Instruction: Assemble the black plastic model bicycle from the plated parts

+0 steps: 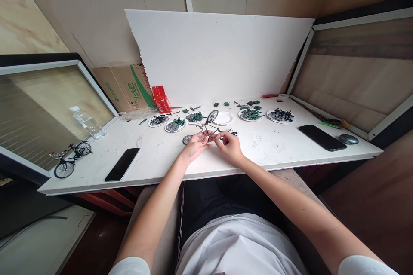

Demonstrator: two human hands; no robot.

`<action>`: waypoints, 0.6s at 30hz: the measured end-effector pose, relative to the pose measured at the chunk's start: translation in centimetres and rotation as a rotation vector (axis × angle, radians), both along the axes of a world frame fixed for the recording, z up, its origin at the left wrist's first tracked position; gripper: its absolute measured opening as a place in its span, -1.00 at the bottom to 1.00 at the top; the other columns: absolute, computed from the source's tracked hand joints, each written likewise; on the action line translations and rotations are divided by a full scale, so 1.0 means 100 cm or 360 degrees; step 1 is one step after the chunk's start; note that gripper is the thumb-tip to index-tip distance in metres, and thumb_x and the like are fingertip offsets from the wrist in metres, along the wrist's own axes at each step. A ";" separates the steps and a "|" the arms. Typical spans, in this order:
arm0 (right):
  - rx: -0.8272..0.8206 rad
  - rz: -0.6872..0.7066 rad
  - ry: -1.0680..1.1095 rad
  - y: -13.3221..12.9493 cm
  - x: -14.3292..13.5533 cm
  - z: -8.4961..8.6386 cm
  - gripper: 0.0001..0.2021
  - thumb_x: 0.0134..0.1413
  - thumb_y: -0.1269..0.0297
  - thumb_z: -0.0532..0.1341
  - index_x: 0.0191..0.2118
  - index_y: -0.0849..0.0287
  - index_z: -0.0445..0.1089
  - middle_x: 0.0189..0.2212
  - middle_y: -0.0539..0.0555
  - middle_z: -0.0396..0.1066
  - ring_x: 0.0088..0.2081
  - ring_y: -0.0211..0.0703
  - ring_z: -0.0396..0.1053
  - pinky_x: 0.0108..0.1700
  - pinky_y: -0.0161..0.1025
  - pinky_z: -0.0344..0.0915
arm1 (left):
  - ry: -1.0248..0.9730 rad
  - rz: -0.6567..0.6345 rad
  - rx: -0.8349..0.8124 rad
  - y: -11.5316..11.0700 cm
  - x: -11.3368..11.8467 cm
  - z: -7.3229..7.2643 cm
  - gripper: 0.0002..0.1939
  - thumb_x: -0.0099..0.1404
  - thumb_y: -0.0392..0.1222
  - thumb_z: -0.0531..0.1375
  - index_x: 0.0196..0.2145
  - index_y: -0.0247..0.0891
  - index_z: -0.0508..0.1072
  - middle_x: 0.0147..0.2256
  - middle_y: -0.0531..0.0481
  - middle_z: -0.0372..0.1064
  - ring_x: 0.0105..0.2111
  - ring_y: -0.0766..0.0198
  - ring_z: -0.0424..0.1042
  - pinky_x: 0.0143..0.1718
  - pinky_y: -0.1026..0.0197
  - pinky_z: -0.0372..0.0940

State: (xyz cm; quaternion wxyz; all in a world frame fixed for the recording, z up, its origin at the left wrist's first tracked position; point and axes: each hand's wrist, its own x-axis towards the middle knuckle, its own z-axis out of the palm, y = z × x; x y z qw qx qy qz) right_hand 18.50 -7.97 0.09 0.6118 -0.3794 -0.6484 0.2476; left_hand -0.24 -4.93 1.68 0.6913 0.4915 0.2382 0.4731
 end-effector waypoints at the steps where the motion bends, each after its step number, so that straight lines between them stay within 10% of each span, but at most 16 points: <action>1: 0.0013 -0.0011 0.0017 -0.001 0.000 0.000 -0.78 0.19 0.08 0.31 -0.31 0.14 0.45 -0.26 0.09 0.53 -0.51 -0.28 0.05 -0.42 -0.25 0.10 | -0.0014 0.0005 0.0000 0.001 0.000 0.000 -0.68 0.23 -0.24 0.47 -0.07 -0.29 0.59 0.00 -0.20 0.48 -0.02 0.11 0.50 -0.12 0.19 0.35; 12: -0.0067 -0.0148 0.0232 0.006 0.003 0.000 -0.54 0.16 -0.13 0.40 -0.05 0.11 0.38 -0.34 0.01 0.36 -0.43 -0.22 0.17 -0.35 -0.27 0.18 | -0.0067 0.0028 -0.0006 0.001 0.001 0.000 -0.69 0.18 -0.27 0.50 -0.13 -0.32 0.57 -0.28 -0.03 0.43 -0.32 0.30 0.46 -0.13 0.19 0.33; 18: -0.0181 0.0006 0.0090 0.008 0.002 0.000 -0.38 0.39 -0.33 0.02 -0.31 0.18 0.42 -0.34 0.12 0.44 -0.29 -0.09 0.36 -0.22 -0.21 0.27 | -0.0059 0.0004 0.0009 -0.002 0.003 0.002 -0.62 0.15 -0.22 0.52 -0.09 -0.30 0.59 -0.24 -0.03 0.44 -0.34 0.34 0.44 -0.19 0.23 0.32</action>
